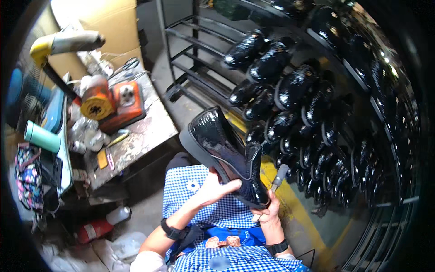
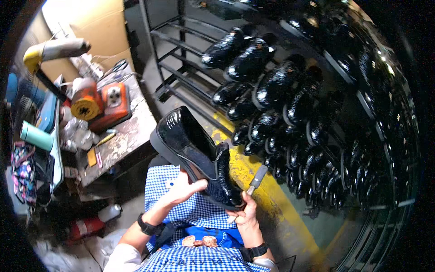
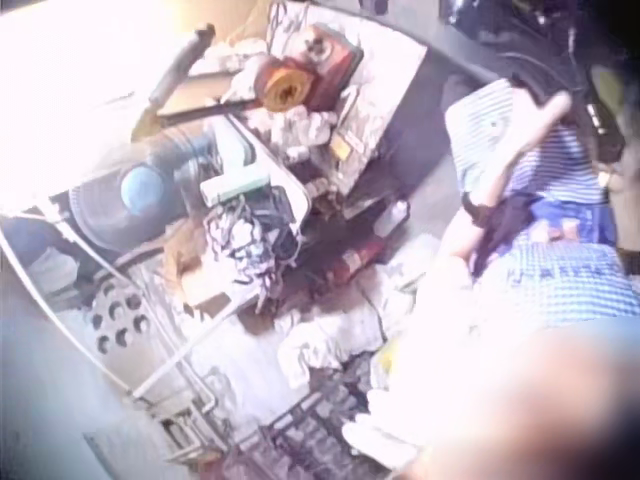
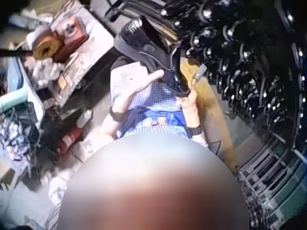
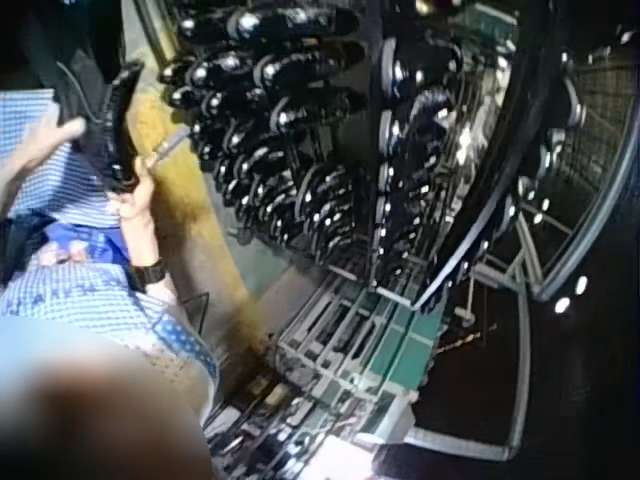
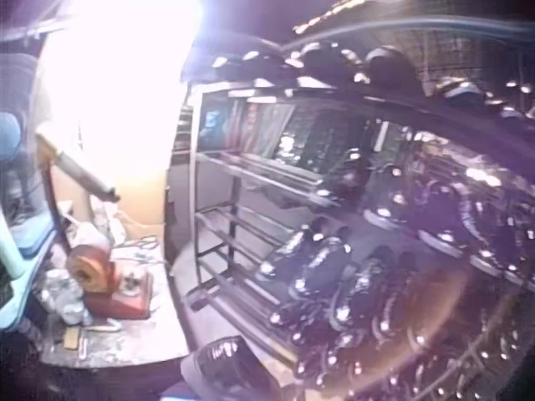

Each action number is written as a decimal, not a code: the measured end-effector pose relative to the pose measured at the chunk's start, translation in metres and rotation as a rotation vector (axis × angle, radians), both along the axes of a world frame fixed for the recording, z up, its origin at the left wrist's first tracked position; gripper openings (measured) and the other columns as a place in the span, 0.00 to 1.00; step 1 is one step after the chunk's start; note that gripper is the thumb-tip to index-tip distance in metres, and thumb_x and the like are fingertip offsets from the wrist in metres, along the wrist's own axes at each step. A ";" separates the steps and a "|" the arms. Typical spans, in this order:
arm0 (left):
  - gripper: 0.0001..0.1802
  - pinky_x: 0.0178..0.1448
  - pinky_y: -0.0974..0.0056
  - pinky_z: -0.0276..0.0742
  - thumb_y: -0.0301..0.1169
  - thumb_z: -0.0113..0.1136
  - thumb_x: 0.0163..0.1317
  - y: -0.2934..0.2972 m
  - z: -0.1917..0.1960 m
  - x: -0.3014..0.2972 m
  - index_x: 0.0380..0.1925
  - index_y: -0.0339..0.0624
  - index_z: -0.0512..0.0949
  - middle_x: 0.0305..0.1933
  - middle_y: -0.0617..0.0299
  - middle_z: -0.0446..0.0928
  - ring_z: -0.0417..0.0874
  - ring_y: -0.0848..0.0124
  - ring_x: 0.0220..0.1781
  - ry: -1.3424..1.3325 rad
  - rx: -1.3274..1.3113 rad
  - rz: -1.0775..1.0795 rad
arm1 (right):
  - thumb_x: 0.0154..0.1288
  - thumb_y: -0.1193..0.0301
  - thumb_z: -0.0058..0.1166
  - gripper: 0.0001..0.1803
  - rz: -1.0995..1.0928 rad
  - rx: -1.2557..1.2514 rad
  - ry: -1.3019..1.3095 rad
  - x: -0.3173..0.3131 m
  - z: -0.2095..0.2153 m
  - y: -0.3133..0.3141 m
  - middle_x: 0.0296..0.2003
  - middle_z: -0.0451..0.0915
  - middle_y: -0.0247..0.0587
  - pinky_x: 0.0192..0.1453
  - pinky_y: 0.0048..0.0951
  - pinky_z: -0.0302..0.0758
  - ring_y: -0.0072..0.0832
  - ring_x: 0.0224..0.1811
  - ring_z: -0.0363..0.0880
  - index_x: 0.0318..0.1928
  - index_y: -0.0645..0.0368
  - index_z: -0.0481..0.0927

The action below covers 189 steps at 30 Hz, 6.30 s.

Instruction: Polishing and buffing black leather shoes using a hand-held brush and a mechanical buffer.

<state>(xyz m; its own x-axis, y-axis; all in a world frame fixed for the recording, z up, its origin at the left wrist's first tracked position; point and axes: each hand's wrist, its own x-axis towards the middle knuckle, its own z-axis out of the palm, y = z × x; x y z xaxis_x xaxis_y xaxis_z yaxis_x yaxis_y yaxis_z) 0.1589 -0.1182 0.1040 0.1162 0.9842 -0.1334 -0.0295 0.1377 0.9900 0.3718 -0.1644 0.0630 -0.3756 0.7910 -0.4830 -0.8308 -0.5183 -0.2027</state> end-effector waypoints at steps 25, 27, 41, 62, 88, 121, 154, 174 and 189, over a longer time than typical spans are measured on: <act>0.62 0.56 0.60 0.68 0.46 0.66 0.40 -0.009 -0.065 -0.055 0.64 0.33 0.34 0.52 0.39 0.69 0.74 0.50 0.52 0.262 -0.245 0.147 | 0.54 0.76 0.55 0.18 0.528 1.388 -1.871 -0.073 0.060 0.063 0.24 0.73 0.42 0.27 0.32 0.70 0.37 0.25 0.76 0.47 0.51 0.78; 0.60 0.56 0.61 0.68 0.43 0.66 0.41 -0.008 -0.064 -0.053 0.64 0.33 0.34 0.52 0.39 0.70 0.75 0.50 0.51 0.309 -0.167 0.156 | 0.55 0.76 0.55 0.18 0.552 1.371 -1.862 -0.071 0.056 0.060 0.24 0.72 0.43 0.26 0.34 0.70 0.37 0.23 0.75 0.49 0.51 0.77; 0.59 0.55 0.61 0.68 0.41 0.68 0.41 -0.008 -0.053 -0.049 0.66 0.42 0.37 0.50 0.44 0.72 0.76 0.54 0.49 0.266 -0.263 0.092 | 0.56 0.76 0.53 0.20 0.339 1.336 -1.981 -0.086 0.044 0.076 0.23 0.71 0.43 0.24 0.36 0.69 0.39 0.21 0.74 0.51 0.49 0.75; 0.60 0.56 0.62 0.68 0.46 0.67 0.39 -0.008 -0.078 -0.052 0.65 0.37 0.38 0.49 0.42 0.73 0.76 0.54 0.50 0.199 -0.142 0.123 | 0.54 0.74 0.56 0.18 0.406 1.420 -1.930 -0.079 0.041 0.073 0.21 0.72 0.42 0.25 0.32 0.70 0.36 0.21 0.74 0.47 0.48 0.79; 0.40 0.60 0.65 0.61 0.35 0.61 0.51 -0.006 -0.040 -0.090 0.60 0.36 0.52 0.55 0.56 0.63 0.65 0.67 0.56 -0.498 0.037 0.391 | 0.53 0.58 0.59 0.28 0.651 0.036 -0.121 -0.095 -0.012 0.046 0.36 0.80 0.41 0.19 0.19 0.74 0.21 0.20 0.77 0.51 0.61 0.70; 0.15 0.31 0.72 0.77 0.25 0.42 0.63 -0.003 -0.084 -0.071 0.48 0.31 0.70 0.31 0.54 0.78 0.80 0.74 0.26 0.032 0.354 0.578 | 0.55 0.45 0.49 0.26 0.553 0.429 -0.072 -0.314 0.017 0.269 0.12 0.72 0.37 0.09 0.21 0.49 0.19 0.04 0.55 0.27 0.58 0.77; 0.16 0.26 0.77 0.70 0.31 0.35 0.68 -0.007 -0.103 -0.070 0.49 0.34 0.67 0.32 0.55 0.77 0.74 0.77 0.20 -0.047 0.322 0.513 | 0.56 0.55 0.52 0.15 -1.119 0.180 -0.775 0.148 0.016 -0.001 0.25 0.77 0.31 0.14 0.25 0.63 0.22 0.17 0.71 0.33 0.52 0.75; 0.13 0.29 0.77 0.68 0.28 0.38 0.67 0.002 -0.101 -0.061 0.45 0.36 0.71 0.28 0.63 0.76 0.72 0.81 0.24 0.175 0.228 0.499 | 0.49 0.50 0.62 0.28 -1.478 -0.157 -1.135 0.271 0.052 0.057 0.25 0.76 0.46 0.10 0.17 0.52 0.15 0.08 0.54 0.41 0.54 0.67; 0.12 0.32 0.75 0.69 0.28 0.40 0.67 0.000 -0.108 -0.069 0.44 0.36 0.72 0.30 0.63 0.77 0.75 0.79 0.29 0.352 0.230 0.445 | 0.58 0.53 0.53 0.23 -1.282 0.110 -0.414 0.243 0.028 0.014 0.32 0.79 0.52 0.11 0.16 0.52 0.15 0.05 0.50 0.32 0.64 0.75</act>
<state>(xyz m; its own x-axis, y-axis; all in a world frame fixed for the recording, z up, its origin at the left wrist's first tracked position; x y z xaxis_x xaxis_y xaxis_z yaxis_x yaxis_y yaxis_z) 0.0901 -0.1182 -0.0036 -0.3256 0.9362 0.1326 0.2988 -0.0312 0.9538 0.6151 -0.1506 0.0913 0.8067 0.5137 -0.2921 -0.5820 0.6047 -0.5437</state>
